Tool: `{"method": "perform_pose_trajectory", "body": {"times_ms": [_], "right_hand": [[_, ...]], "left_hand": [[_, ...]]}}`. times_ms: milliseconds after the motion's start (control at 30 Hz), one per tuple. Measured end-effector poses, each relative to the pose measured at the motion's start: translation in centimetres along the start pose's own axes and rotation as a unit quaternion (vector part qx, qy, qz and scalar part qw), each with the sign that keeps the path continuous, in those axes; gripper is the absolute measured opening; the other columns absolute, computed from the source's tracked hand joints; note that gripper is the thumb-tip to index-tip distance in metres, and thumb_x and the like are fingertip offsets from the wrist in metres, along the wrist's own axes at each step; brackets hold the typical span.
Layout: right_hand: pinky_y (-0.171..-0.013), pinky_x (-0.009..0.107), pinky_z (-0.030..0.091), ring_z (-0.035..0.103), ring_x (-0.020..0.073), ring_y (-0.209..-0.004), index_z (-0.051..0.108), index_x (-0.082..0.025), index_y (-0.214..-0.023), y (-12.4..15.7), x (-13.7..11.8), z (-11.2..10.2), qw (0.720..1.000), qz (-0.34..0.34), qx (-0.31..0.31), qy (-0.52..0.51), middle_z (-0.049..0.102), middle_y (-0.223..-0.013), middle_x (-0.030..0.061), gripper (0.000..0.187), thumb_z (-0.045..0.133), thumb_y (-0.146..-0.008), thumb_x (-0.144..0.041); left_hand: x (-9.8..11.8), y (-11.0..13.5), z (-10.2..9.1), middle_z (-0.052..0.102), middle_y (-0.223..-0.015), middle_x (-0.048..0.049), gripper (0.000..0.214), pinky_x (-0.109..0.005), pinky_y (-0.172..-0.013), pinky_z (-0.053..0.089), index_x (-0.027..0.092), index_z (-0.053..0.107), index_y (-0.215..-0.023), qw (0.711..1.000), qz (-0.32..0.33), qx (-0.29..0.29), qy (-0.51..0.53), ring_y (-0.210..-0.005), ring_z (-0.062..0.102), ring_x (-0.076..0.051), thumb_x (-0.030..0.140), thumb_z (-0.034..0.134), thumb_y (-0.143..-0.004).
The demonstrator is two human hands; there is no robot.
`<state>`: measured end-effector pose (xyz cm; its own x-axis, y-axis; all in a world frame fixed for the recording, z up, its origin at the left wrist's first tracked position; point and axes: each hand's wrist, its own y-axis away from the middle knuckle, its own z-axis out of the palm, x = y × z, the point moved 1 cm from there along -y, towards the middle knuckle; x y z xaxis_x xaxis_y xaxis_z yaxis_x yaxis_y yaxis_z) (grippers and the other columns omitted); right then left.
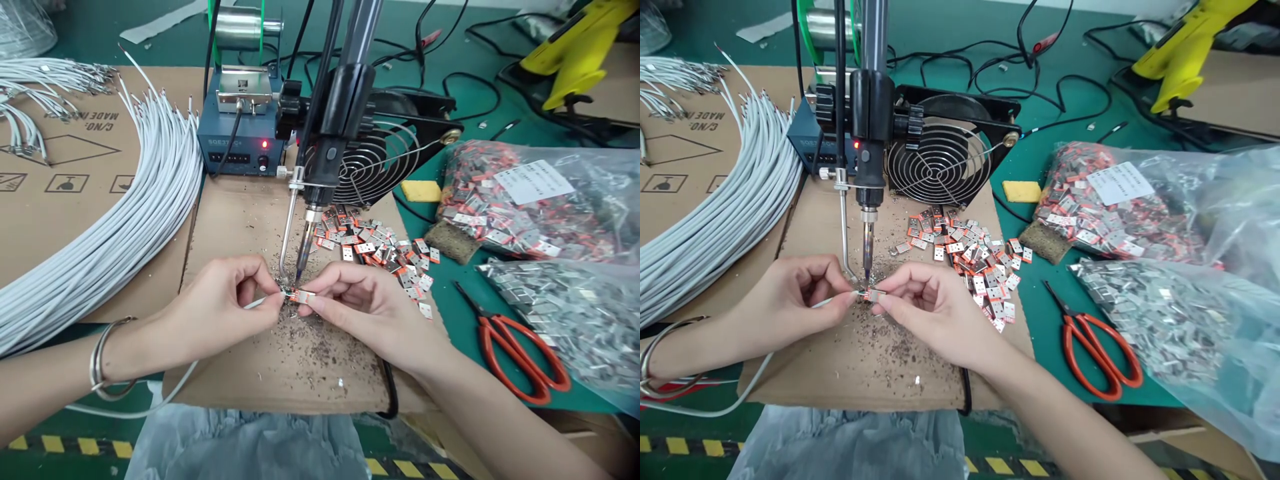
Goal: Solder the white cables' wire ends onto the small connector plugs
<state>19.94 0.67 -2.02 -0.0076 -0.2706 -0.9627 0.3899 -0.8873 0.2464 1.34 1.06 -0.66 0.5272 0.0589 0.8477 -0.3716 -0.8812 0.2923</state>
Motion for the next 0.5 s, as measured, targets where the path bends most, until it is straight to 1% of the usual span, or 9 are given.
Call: {"method": "perform_pose_trajectory", "body": {"times_ms": [133, 367, 500], "right_hand": [[-0.056, 0.020, 0.049, 0.065, 0.0113, -0.062, 0.063, -0.017, -0.074, 0.08, 0.03, -0.02, 1.000, 0.003, -0.002, 0.002, 0.072, -0.068, 0.0026, 0.007, 0.069, -0.070, -0.017], [-0.054, 0.020, 0.048, 0.063, 0.0106, -0.059, 0.063, -0.017, -0.074, 0.15, -0.05, -0.02, 1.000, -0.009, -0.001, 0.030, 0.071, -0.067, 0.0022, 0.005, 0.067, -0.072, -0.016], [-0.054, 0.020, 0.048, 0.062, 0.0098, -0.058, 0.063, -0.016, -0.074, 0.08, -0.02, 0.09, 0.999, -0.003, -0.003, 0.034, 0.070, -0.066, 0.0022, 0.004, 0.067, -0.072, -0.017]], "left_hand": [[0.11, 0.02, 0.01, 0.032, -0.047, 0.0096, 0.011, -0.018, -0.041, 0.024, 0.017, 0.057, -0.066, 1.000, -0.001, -0.004, 0.006, -0.044, 0.029, -0.006, 0.024, 0.057, -0.075], [0.48, 0.03, -0.03, 0.032, -0.047, 0.0096, 0.011, -0.019, -0.042, 0.025, 0.017, 0.057, -0.068, 1.000, -0.013, -0.017, 0.017, -0.045, 0.029, -0.007, 0.025, 0.056, -0.076], [0.62, -0.03, -0.12, 0.033, -0.048, 0.0093, 0.012, -0.020, -0.043, 0.025, 0.016, 0.057, -0.068, 0.999, -0.027, -0.020, 0.004, -0.045, 0.030, -0.007, 0.025, 0.056, -0.076]]}}
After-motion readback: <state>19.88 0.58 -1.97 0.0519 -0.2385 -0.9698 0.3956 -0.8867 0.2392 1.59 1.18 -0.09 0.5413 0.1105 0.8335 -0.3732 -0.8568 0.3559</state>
